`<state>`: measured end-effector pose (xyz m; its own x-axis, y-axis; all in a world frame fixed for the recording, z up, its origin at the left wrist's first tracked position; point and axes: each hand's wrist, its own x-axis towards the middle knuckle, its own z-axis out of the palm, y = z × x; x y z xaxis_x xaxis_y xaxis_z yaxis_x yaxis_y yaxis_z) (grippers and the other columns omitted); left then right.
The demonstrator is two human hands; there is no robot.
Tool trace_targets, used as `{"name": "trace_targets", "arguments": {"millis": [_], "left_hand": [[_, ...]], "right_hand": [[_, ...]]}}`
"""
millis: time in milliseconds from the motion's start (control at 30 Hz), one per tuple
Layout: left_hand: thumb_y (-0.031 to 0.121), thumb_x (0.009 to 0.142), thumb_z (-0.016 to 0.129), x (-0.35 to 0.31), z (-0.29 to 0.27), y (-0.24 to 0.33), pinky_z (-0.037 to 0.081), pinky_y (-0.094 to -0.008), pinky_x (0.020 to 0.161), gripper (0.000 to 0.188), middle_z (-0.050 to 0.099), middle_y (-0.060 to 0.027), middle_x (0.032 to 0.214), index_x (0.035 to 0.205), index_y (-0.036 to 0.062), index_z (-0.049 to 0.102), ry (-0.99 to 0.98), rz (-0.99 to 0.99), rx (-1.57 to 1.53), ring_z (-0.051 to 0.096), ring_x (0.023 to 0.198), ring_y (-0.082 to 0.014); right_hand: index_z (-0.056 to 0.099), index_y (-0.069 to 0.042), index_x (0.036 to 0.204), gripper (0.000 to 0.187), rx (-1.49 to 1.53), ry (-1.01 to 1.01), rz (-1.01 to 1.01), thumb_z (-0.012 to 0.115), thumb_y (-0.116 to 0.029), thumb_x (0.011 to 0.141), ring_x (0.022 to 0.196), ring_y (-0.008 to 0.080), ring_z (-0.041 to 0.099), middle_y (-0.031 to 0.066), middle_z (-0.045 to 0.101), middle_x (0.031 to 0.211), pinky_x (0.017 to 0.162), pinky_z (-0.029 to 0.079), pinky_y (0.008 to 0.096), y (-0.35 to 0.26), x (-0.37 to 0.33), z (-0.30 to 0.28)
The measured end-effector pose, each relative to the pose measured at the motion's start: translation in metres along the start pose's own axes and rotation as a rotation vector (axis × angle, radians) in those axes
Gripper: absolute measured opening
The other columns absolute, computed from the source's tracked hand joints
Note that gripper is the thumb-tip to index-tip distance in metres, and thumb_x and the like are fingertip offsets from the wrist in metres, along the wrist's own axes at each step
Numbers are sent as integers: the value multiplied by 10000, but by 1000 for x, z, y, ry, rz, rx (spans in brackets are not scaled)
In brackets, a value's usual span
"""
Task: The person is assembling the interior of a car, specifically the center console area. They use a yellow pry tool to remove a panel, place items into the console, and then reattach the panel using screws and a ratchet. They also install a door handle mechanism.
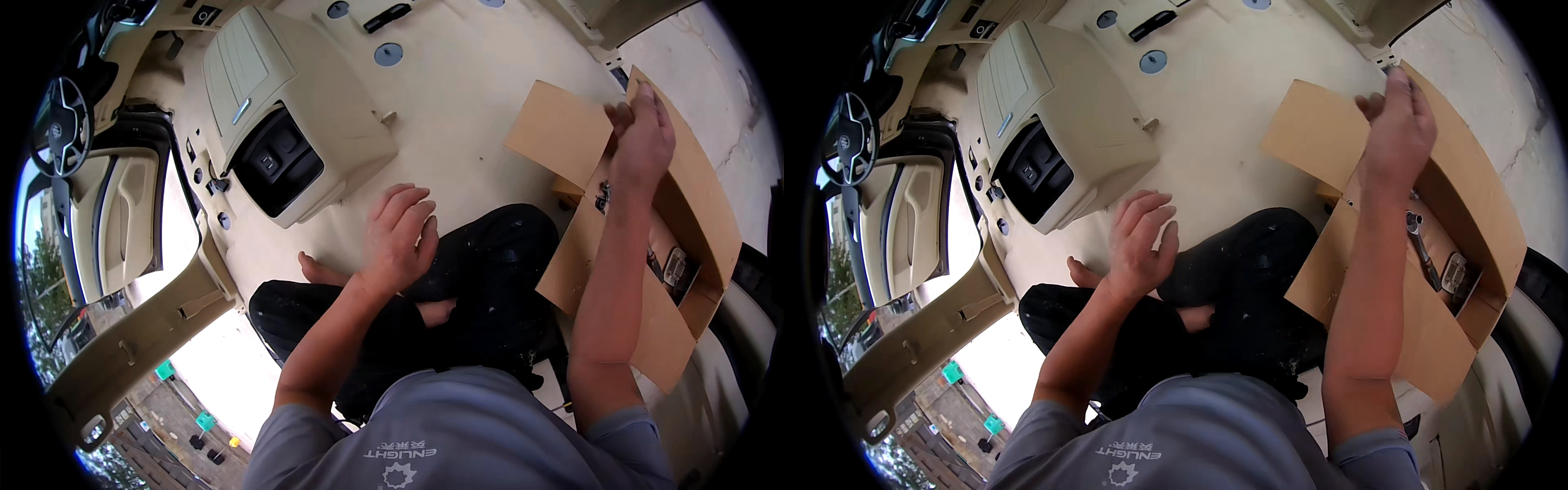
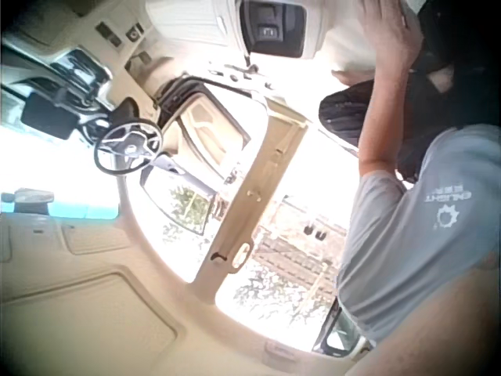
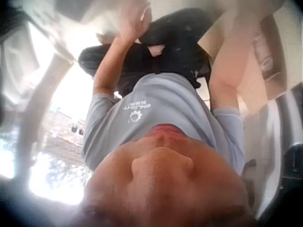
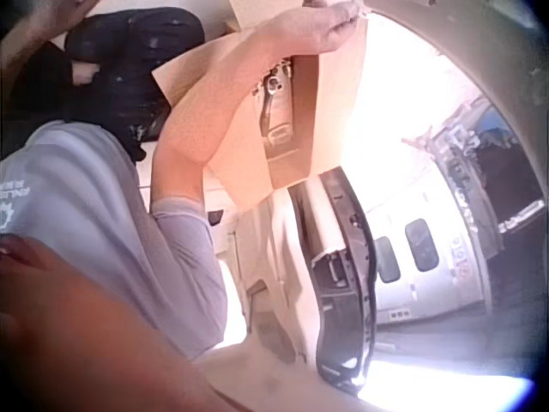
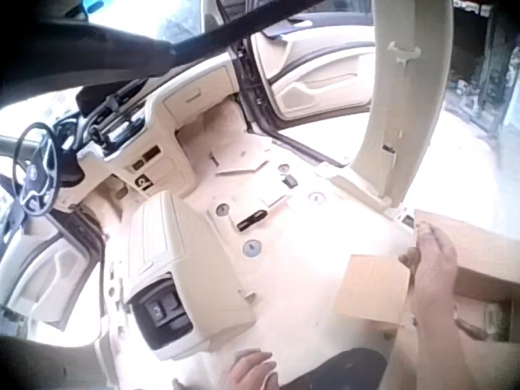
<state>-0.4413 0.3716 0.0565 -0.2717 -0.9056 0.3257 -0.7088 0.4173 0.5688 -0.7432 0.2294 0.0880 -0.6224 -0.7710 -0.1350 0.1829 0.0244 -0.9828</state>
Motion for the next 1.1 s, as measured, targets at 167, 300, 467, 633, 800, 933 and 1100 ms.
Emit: {"name": "trace_targets", "arguments": {"millis": [167, 300, 467, 633, 800, 933, 1100], "left_hand": [[-44, 807, 706, 84, -70, -54, 522, -448, 983, 299, 701, -169, 1175, 1103, -6, 684, -59, 125, 378, 650, 1155, -387], [32, 866, 671, 102, -70, -84, 414, -533, 1132, 261, 709, -170, 1214, 1124, 4, 692, -315, 36, 445, 634, 1235, -399], [276, 998, 533, 96, -77, -76, 198, -628, 1224, 314, 704, -119, 1268, 1189, 67, 668, -600, -90, 630, 577, 1318, -370], [306, 1036, 475, 110, -84, -59, 141, -685, 1225, 296, 690, -81, 1254, 1109, 91, 663, -842, -149, 775, 478, 1406, -344], [212, 952, 524, 102, -74, -90, 260, -595, 1215, 254, 757, -177, 989, 963, 23, 694, -545, 127, 597, 617, 1141, -378], [229, 945, 520, 90, -55, -112, 370, -520, 1153, 253, 720, -149, 860, 881, 25, 656, -275, 246, 507, 616, 1033, -354], [265, 955, 513, 82, -76, -99, 485, -457, 1009, 268, 681, -123, 798, 839, 60, 640, -343, 252, 512, 615, 987, -324]], "right_hand": [[637, 11, 1039, 263, 11, -348, 533, 558, -240, 1056, 659, 83, 448, -20, 477, 742, 824, 589, 341, 129, -76, 152], [621, 52, 1085, 331, 75, -182, 552, 534, -267, 1069, 764, 93, 531, 1, 529, 798, 876, 592, 364, 209, -77, 187], [603, 72, 1161, 386, -76, -236, 457, 528, -299, 1085, 856, 84, 563, -1, 547, 842, 969, 580, 375, 221, -67, 202], [601, 85, 1175, 397, 87, -211, 665, 544, -297, 1085, 812, 82, 555, -8, 526, 826, 972, 579, 377, 250, -57, 201], [524, 47, 971, 235, -53, -255, 664, 558, -172, 1050, 608, 207, 499, 98, 518, 688, 672, 465, 387, 262, -53, 205], [589, 110, 1163, 287, -199, -467, 683, 628, -133, 1016, 641, 136, 533, 85, 603, 753, 663, 518, 311, 261, -43, 198], [619, 115, 1179, 291, -206, -661, 665, 655, -96, 983, 636, 144, 558, 114, 603, 713, 606, 470, 324, 260, -37, 184]]}}
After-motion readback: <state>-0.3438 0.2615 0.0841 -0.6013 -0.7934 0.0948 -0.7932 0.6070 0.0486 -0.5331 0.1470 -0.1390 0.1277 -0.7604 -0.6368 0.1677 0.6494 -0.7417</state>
